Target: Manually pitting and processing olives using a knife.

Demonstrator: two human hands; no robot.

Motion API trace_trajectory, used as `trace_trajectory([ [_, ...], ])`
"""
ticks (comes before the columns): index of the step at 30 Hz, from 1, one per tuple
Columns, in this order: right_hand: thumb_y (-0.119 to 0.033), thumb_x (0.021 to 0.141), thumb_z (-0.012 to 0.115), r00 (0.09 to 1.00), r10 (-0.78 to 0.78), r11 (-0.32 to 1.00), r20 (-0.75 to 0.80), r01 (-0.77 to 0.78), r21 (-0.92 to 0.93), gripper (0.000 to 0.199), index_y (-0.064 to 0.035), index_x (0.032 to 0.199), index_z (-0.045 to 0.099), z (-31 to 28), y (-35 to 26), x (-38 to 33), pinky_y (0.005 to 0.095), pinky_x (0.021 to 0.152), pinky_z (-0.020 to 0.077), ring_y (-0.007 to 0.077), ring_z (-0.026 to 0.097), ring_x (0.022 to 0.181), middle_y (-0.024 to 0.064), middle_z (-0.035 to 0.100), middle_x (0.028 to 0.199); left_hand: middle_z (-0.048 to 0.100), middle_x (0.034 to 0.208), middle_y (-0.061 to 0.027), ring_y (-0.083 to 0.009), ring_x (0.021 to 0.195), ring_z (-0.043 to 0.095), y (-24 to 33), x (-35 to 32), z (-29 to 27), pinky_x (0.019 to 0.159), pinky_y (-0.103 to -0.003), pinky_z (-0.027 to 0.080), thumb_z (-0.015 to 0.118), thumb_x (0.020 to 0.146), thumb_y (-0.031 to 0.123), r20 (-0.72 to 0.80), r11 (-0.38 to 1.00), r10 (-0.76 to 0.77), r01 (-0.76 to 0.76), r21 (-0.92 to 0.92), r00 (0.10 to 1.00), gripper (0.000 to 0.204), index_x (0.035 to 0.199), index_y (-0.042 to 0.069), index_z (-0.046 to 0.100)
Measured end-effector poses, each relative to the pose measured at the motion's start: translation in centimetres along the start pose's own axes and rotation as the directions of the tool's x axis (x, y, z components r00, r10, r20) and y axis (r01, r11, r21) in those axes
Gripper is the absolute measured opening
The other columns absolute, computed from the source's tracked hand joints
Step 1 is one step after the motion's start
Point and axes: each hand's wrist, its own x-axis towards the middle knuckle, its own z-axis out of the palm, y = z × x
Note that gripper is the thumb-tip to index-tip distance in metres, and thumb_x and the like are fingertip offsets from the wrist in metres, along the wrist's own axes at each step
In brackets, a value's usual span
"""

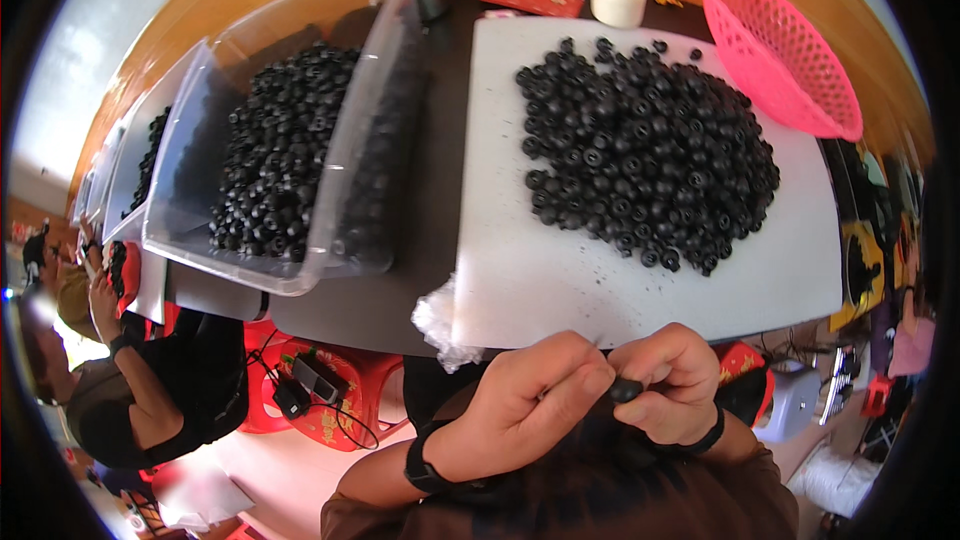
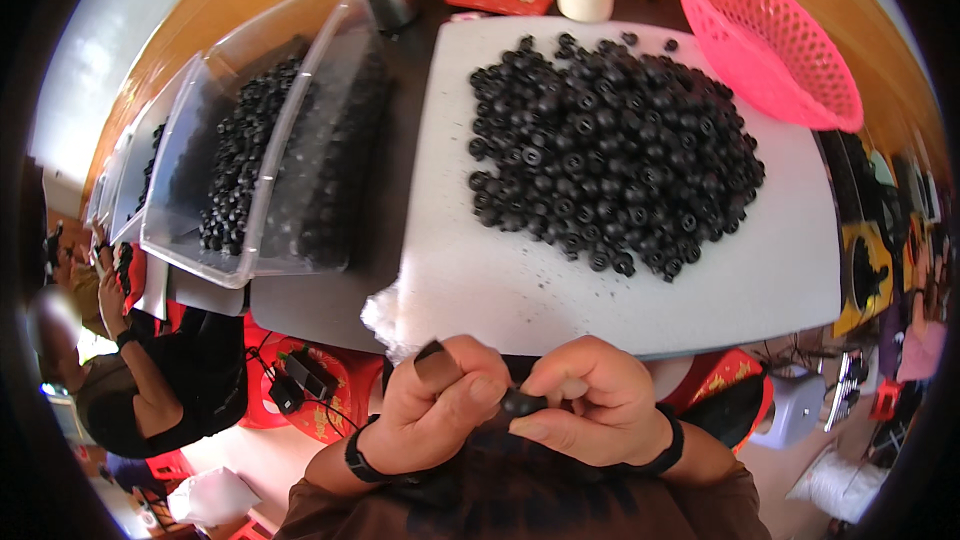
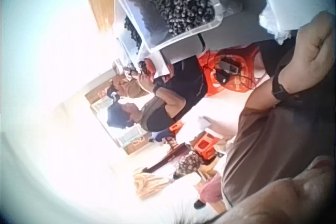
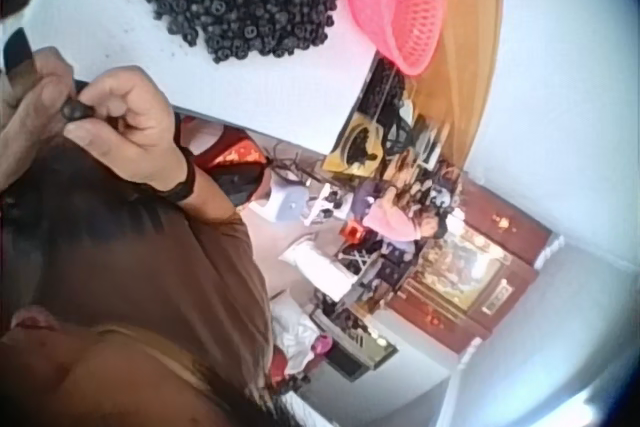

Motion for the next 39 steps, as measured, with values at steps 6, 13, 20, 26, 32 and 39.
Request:
trace_trajectory([
  [6,0.007,0.078,0.060,0.993,-0.033,0.984,-0.115,0.013,-0.177,0.025,-0.0026,0.096,0.045,3.2,-3.0,8.0,0.0162,0.049,0.0289,-0.0005,0.037,0.055,-0.0044,0.044,0.065,0.050,0.073,0.0004,-0.0047,0.062,0.043,-0.9,-1.7,-0.3,0.056,-0.019,0.036,0.049,0.091,0.011,-0.344,0.907,-0.033,-0.117,-0.405,0.938,0.013,0.088,0.000,0.054],
  [13,-0.007,0.076,0.061,0.982,-0.030,0.936,0.188,0.094,-0.339,0.024,0.0023,0.092,0.047,11.2,-1.6,19.5,0.0300,0.052,0.0409,0.0165,0.051,0.054,0.0079,0.052,0.061,0.047,0.066,-0.0007,-0.0058,0.053,0.038,0.3,-2.9,-0.6,0.047,-0.021,0.032,0.046,0.090,0.010,-0.549,0.906,-0.053,-0.191,-0.377,0.834,0.010,0.085,0.002,0.050],
  [20,-0.007,0.082,0.060,0.984,0.038,0.902,0.175,0.041,-0.429,0.023,-0.0020,0.100,0.046,8.8,-2.6,17.7,0.0172,0.053,0.0341,0.0015,0.043,0.061,-0.0044,0.048,0.069,0.046,0.064,-0.0036,-0.0072,0.049,0.034,-0.9,-4.6,-3.0,0.045,-0.023,0.029,0.043,0.091,0.008,-0.520,0.826,0.058,-0.334,-0.455,0.852,0.010,0.089,-0.002,0.048],
  [26,-0.009,0.084,0.059,0.953,0.221,0.855,-0.208,-0.292,-0.428,0.011,-0.0027,0.088,0.052,0.4,-3.3,9.7,0.0158,0.052,0.0323,-0.0005,0.040,0.059,-0.0064,0.048,0.068,0.035,0.053,-0.0026,-0.0101,0.043,0.031,-1.3,-3.2,-2.8,0.039,-0.025,0.025,0.047,0.091,0.025,-0.523,0.904,0.005,-0.227,-0.362,0.852,0.025,0.078,0.004,0.042],
  [32,-0.011,0.080,0.061,0.936,0.045,0.550,-0.350,-0.316,-0.774,0.016,-0.0023,0.090,0.052,-4.0,-1.2,4.7,0.0232,0.050,0.0374,0.0084,0.047,0.053,0.0013,0.049,0.060,0.036,0.054,-0.0026,-0.0088,0.043,0.030,-1.7,-1.7,-1.2,0.040,-0.024,0.026,0.046,0.091,0.022,-0.389,0.920,-0.014,-0.140,-0.365,0.921,0.021,0.081,0.004,0.042],
  [39,-0.018,0.076,0.062,0.980,-0.197,-0.089,-0.025,-0.043,-0.995,0.015,-0.0071,0.081,0.053,-3.7,0.2,5.5,0.0350,0.051,0.0444,0.0248,0.056,0.059,0.0076,0.053,0.068,0.035,0.054,-0.0028,-0.0085,0.043,0.029,-1.4,-1.7,-0.1,0.040,-0.024,0.025,0.046,0.091,0.020,-0.354,0.951,-0.011,-0.100,-0.292,0.935,0.020,0.082,0.003,0.043],
])
